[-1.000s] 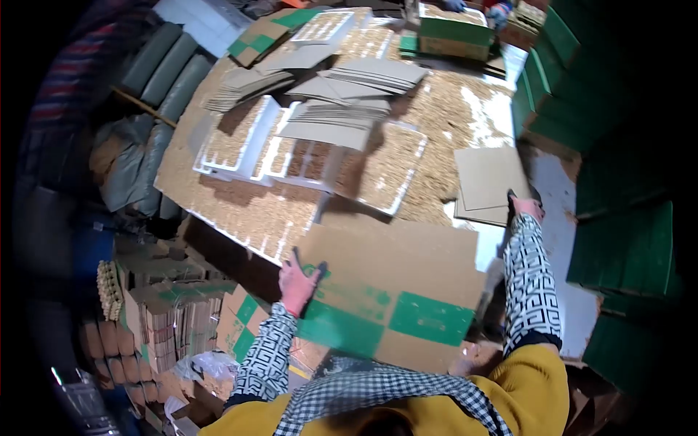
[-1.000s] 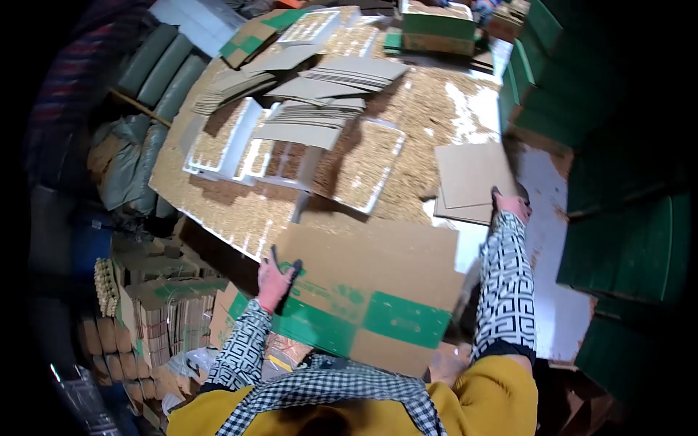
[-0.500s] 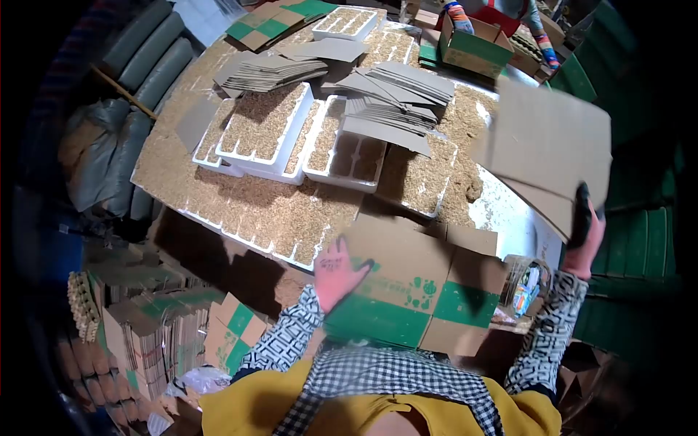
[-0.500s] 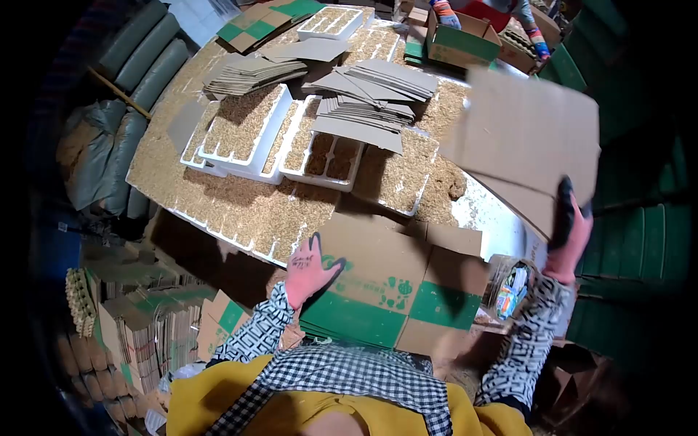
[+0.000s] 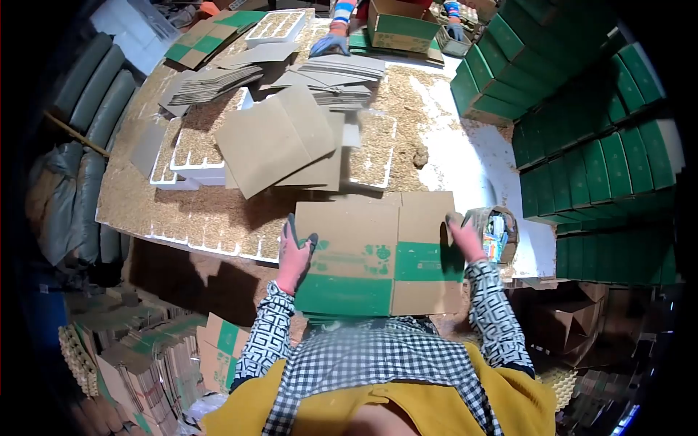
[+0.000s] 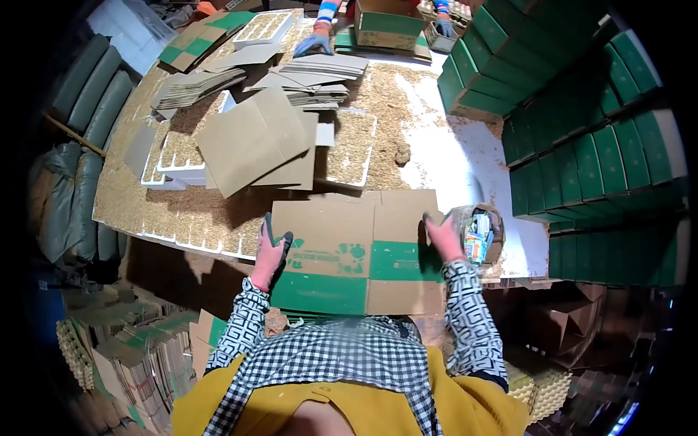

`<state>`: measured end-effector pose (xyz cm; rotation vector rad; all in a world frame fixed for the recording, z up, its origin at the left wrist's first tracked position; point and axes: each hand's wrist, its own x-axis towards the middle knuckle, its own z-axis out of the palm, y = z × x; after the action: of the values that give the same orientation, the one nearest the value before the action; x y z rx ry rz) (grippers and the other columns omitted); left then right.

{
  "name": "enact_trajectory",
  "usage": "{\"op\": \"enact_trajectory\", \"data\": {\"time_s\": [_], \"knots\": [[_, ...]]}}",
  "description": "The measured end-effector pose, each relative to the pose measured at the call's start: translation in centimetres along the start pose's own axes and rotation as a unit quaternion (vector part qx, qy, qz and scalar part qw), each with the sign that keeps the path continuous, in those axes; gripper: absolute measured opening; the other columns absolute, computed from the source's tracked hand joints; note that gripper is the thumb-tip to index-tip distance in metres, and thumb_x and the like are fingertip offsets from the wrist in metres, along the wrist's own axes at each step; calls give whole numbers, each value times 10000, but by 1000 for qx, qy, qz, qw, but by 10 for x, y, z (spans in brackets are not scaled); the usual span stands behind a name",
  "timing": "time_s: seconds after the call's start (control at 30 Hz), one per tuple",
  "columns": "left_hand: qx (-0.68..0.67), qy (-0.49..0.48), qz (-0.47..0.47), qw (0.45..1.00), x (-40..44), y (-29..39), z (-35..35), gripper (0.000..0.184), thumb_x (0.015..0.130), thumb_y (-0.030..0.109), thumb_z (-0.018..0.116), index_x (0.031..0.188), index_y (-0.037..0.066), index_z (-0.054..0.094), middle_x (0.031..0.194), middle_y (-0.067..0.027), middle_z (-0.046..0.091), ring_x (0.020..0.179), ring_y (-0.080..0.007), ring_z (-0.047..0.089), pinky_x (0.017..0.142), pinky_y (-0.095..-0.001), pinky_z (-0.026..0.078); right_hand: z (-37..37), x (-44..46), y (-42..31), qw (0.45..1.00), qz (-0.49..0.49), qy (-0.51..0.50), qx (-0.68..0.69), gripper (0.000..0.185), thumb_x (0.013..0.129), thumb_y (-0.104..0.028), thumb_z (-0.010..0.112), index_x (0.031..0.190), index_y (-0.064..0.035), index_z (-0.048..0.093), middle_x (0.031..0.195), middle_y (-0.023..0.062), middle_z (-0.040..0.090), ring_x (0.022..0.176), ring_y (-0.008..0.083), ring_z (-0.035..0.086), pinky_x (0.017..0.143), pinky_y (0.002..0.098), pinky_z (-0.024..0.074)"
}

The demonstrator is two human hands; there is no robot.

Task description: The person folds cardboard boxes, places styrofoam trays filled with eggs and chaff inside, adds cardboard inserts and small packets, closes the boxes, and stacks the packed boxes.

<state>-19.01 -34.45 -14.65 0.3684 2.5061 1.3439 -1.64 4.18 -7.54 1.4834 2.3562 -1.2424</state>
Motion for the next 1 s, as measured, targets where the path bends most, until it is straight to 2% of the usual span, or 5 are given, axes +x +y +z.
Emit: {"op": "enact_trajectory", "data": {"time_s": [0.5, 0.67, 0.8, 0.87, 1.0], "knots": [[-274, 218, 152, 924, -6, 227, -20, 275, 955, 189, 561, 1126, -12, 636, 1041, -50, 655, 962, -128, 571, 885, -250, 425, -131, -12, -42, 844, -266, 99, 455, 173, 897, -172, 627, 938, -4, 638, 870, 21, 627, 719, 129, 561, 713, 269, 461], [-381, 348, 142, 845, 19, 175, -48, 248, 897, 135, 534, 1044, -17, 665, 984, -79, 670, 904, -184, 610, 884, -288, 450, -123, -106, -56, 787, -465, 58, 402, 233, 890, -5, 533, 1122, 9, 543, 1099, 90, 597, 981, 147, 562, 901, 267, 447], [-251, 35, 202, 946, -56, 255, -26, 374, 906, 222, 515, 1163, -33, 607, 1164, -148, 630, 1030, -248, 612, 979, -368, 442, -115, 10, -44, 738, -392, -8, 550, 557, 799, -89, 643, 1292, 42, 421, 1290, 182, 470, 1180, 260, 464, 1056, 378, 352], [95, -190, 448, 868, -85, 291, 4, 509, 757, 274, 709, 1186, 24, 599, 1303, -197, 549, 1275, -359, 462, 1102, -460, 316, -102, 21, -45, 821, -509, 257, 30, 811, 693, -191, 768, 1361, 18, 359, 1334, 215, 400, 1251, 338, 374, 1078, 429, 329], [121, -400, 331, 846, -100, 293, 41, 600, 691, 300, 743, 1216, 64, 577, 1281, -170, 560, 1258, -371, 469, 1089, -470, 330, -107, -15, -71, 805, -574, 150, -28, 904, 553, -197, 859, 1328, -62, 413, 1304, 222, 363, 1177, 395, 381, 997, 443, 371]]}}
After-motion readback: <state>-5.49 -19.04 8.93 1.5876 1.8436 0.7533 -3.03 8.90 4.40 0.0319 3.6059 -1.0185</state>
